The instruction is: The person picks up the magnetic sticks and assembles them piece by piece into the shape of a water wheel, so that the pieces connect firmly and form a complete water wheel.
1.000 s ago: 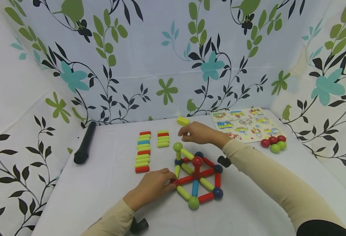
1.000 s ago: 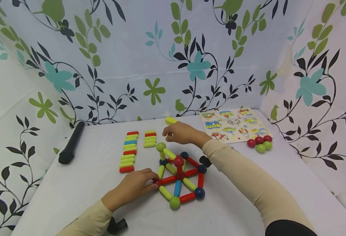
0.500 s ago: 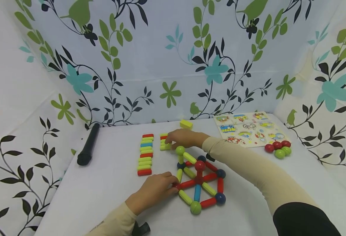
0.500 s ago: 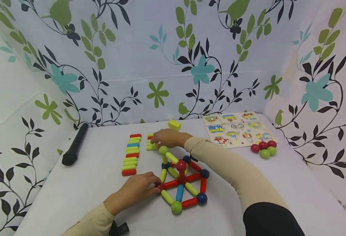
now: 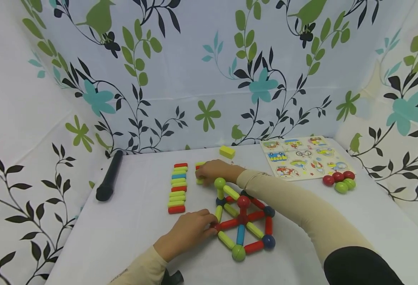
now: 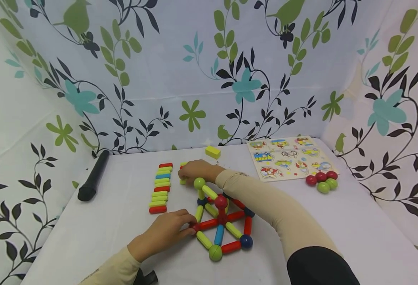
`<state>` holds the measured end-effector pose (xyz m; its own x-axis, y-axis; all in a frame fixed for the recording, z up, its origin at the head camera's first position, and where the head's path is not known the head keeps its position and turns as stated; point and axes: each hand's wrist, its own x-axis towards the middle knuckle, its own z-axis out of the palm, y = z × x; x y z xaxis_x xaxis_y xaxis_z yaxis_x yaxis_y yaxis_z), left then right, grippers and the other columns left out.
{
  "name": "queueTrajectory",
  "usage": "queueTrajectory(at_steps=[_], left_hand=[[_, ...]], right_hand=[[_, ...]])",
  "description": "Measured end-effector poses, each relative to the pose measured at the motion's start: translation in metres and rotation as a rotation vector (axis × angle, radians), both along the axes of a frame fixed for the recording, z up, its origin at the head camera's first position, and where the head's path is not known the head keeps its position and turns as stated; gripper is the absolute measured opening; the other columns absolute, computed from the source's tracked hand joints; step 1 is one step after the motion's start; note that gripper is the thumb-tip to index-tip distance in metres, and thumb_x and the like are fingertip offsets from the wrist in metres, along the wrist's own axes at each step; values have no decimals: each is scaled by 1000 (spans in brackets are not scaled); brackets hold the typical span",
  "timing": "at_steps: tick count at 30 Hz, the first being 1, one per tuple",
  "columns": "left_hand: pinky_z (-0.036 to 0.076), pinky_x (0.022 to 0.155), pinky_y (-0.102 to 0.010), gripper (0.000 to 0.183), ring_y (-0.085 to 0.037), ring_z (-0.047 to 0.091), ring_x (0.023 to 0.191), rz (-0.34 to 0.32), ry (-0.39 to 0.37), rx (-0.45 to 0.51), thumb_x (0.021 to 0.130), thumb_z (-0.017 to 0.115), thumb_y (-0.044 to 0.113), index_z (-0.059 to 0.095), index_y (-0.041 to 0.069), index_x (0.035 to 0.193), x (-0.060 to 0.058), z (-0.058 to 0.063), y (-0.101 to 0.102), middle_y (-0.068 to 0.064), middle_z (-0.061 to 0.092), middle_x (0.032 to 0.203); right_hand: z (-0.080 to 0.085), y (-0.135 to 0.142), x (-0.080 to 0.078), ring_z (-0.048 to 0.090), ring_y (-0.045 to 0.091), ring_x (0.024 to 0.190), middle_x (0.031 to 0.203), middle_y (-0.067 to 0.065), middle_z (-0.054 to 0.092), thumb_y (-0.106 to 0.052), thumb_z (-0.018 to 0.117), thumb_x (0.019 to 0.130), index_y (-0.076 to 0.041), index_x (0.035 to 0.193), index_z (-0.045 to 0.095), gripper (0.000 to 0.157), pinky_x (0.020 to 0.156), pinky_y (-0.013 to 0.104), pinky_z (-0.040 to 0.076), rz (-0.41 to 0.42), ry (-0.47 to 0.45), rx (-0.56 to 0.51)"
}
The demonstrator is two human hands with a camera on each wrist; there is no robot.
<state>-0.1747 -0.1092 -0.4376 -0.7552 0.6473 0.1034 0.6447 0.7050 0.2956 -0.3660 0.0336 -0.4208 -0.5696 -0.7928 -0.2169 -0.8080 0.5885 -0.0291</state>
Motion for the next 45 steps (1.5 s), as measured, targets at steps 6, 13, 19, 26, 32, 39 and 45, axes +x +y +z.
queueTrajectory(at_steps=[6, 13, 19, 26, 32, 39, 45], left_hand=[[50, 63, -19, 18, -2, 60, 73, 6, 12, 3, 90, 80, 27, 75, 20, 105, 0, 1, -2, 10, 66, 91], [50, 68, -17, 21, 1, 58, 75, 4, -56, -17, 90, 79, 30, 76, 20, 109, 0, 2, -1, 12, 66, 92], [52, 68, -18, 21, -2, 62, 79, 8, -3, -26, 90, 80, 28, 76, 20, 109, 0, 4, -4, 10, 69, 93], [53, 70, -20, 19, -2, 64, 80, 0, -14, -11, 89, 80, 26, 76, 20, 107, 0, 6, -4, 10, 69, 93], [53, 69, -20, 20, -2, 63, 79, -5, -19, -8, 89, 80, 27, 76, 20, 108, 0, 4, -1, 10, 69, 93], [53, 68, -20, 19, -2, 62, 77, -8, 0, -6, 89, 80, 26, 75, 20, 107, 0, 2, -1, 10, 68, 93], [53, 68, -19, 19, -1, 62, 78, -12, 2, -10, 89, 80, 26, 75, 20, 107, 0, 1, -1, 10, 68, 93]], right_hand=[[4, 9, 2, 62, 13, 94, 105, -7, 70, -27, 70, 97, -21, 125, 68, 28, 88, 30, 53, -67, -69, -69], [37, 81, 17, 63, 17, 94, 111, -1, 69, -17, 65, 96, -13, 126, 68, 31, 81, 32, 54, -168, -212, -426], [44, 140, 41, 64, 16, 84, 100, -5, 69, -14, 68, 91, -14, 115, 70, 24, 73, 31, 55, -289, -379, -537], [32, 160, 61, 62, 17, 78, 93, -6, 69, -16, 71, 90, -11, 117, 70, 28, 68, 30, 55, -296, -454, -510], [27, 161, 66, 61, 18, 76, 93, -7, 69, -15, 72, 90, -12, 116, 71, 26, 67, 29, 54, -307, -443, -496], [26, 161, 64, 62, 19, 77, 94, -7, 69, -15, 72, 90, -12, 116, 70, 26, 67, 29, 55, -299, -438, -478], [25, 162, 63, 62, 18, 76, 94, -6, 69, -15, 73, 90, -13, 114, 70, 24, 67, 30, 55, -293, -442, -477]])
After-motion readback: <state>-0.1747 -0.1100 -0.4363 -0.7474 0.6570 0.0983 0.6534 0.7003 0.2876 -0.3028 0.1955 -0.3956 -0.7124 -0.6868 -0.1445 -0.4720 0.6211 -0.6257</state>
